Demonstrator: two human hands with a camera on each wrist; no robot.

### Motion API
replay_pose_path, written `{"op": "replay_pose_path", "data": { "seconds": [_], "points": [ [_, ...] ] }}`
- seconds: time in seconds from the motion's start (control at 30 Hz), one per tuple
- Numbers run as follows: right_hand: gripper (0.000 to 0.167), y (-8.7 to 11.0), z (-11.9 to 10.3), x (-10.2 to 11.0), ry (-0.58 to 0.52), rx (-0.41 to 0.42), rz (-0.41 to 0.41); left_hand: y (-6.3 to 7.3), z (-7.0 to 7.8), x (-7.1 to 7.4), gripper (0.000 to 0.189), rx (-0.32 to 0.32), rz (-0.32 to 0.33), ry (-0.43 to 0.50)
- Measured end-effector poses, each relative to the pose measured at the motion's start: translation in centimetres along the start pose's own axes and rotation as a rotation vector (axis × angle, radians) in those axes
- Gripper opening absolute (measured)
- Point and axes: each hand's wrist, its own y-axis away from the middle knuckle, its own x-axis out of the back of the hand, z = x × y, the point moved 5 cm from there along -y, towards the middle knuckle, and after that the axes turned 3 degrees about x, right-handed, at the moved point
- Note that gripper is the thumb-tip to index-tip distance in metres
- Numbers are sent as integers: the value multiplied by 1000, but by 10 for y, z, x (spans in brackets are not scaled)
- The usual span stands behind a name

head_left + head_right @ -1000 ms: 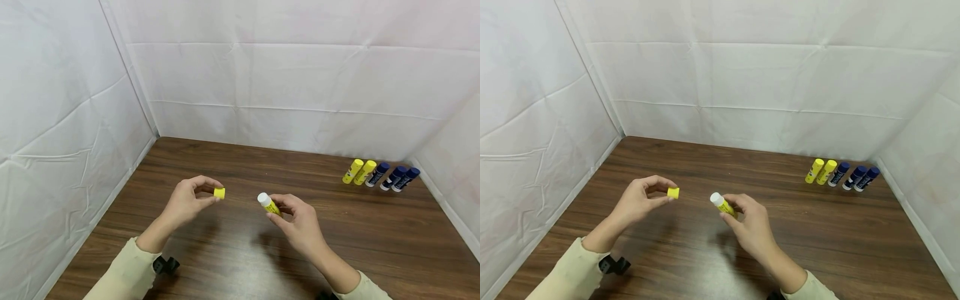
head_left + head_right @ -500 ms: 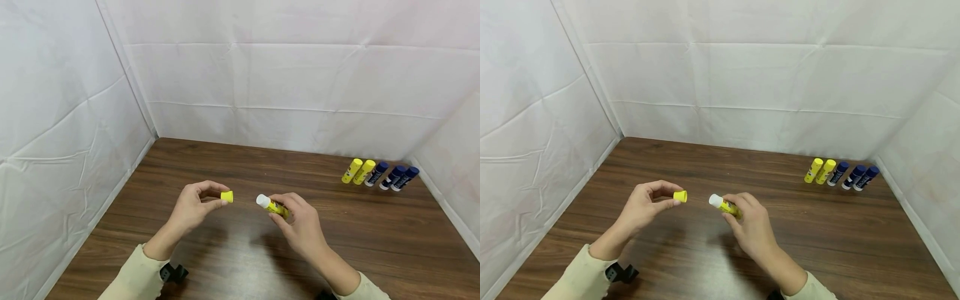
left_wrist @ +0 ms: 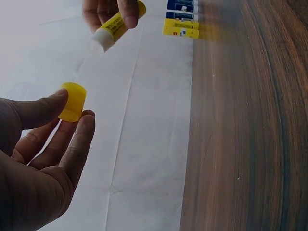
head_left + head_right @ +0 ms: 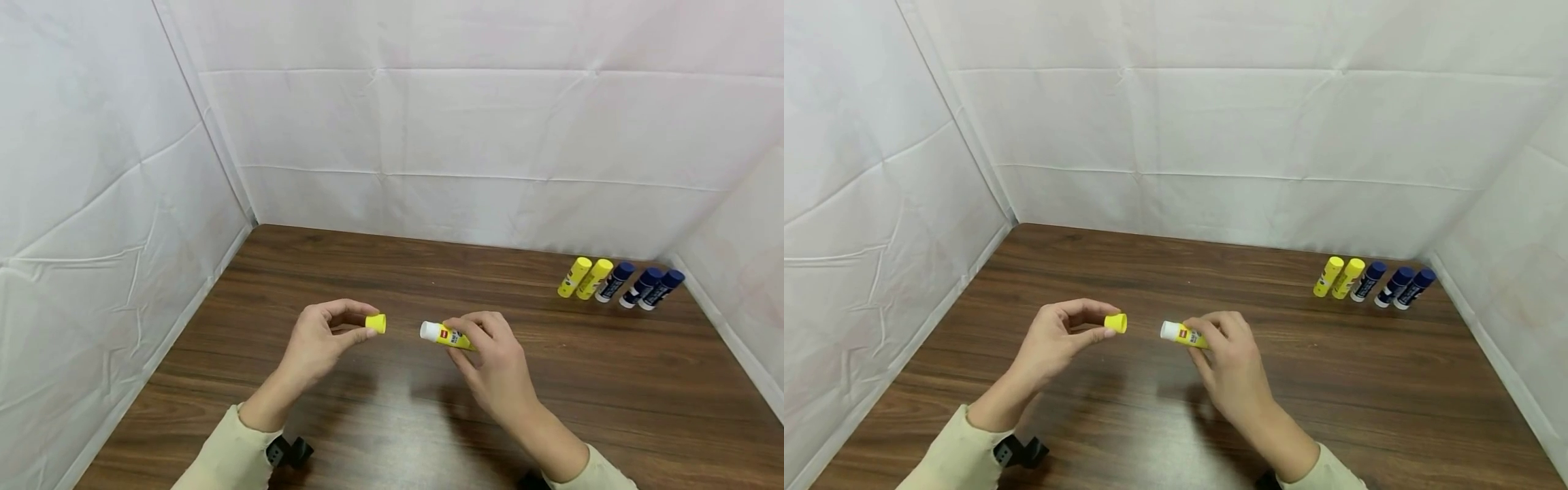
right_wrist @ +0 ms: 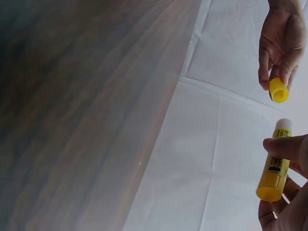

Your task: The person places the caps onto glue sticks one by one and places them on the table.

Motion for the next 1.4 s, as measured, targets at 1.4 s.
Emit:
{"op": "replay_pose_path", "data": {
  "seconds": [1.4],
  "points": [
    [42, -3, -29, 1, 109, 300, 104, 7, 7, -27, 25, -84, -90, 22]
  ]
}}
